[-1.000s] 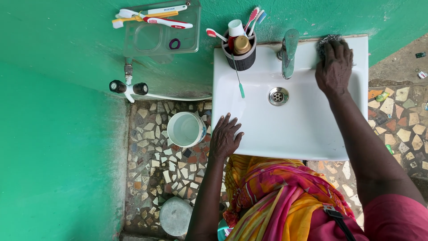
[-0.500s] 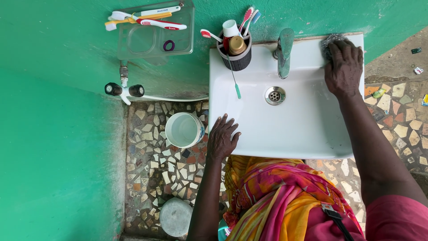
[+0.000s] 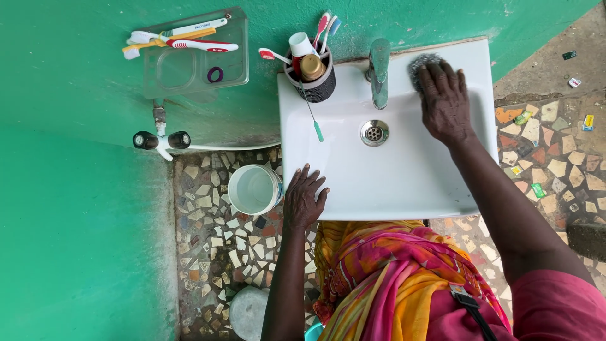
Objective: The person scrubs a white wall-mounted sink with a steel wool pad, then rinses the sink and their hands under running water from the faucet. The person repeatedly scrubs and rinses the sink basin throughout the clip.
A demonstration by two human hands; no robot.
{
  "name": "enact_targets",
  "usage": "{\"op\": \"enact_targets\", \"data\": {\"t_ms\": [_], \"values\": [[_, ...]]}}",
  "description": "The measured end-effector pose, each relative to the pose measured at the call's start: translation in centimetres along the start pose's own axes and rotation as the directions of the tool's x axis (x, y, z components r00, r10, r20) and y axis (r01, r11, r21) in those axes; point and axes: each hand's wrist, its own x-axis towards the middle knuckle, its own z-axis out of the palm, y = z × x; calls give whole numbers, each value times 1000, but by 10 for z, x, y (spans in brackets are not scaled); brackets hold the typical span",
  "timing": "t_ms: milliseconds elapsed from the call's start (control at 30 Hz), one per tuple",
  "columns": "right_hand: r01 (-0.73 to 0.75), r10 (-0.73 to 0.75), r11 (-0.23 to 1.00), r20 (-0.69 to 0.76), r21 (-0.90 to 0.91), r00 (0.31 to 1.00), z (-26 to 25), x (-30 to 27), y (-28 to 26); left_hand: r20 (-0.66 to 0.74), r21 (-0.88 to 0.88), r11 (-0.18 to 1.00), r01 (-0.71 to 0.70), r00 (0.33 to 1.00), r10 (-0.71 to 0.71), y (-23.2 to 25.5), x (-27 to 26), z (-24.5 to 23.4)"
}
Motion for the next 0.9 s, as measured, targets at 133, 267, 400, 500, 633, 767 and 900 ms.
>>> {"op": "enact_targets", "data": {"t_ms": [133, 267, 400, 500, 633, 767, 900], "values": [[-84, 85, 996, -7, 22, 996, -25, -14, 39, 4, 9, 1000, -13, 1000, 13, -1, -3, 2], [-72, 73, 991, -1, 114, 997, -39, -31, 47, 7, 4, 1000, -2, 1000, 2, 1, -2, -2], [14, -7, 996, 77, -93, 997, -44, -73, 37, 15, 6, 1000, -4, 1000, 4, 2, -1, -2], [45, 20, 934, 176, -354, 984, -29, -89, 29, 20, 10, 1000, -5, 1000, 5, 1, 0, -1], [-8, 69, 903, 127, -430, 990, 8, -80, 15, 11, 12, 1000, -4, 1000, 4, 1, 1, -3], [12, 51, 922, 151, -387, 987, 47, -78, -4, 8, -1, 1000, 2, 1000, -2, 2, -1, -2], [74, -60, 996, 225, -54, 973, 54, -84, -18, 2, -4, 1000, -2, 1000, 2, 1, -2, -3]]}}
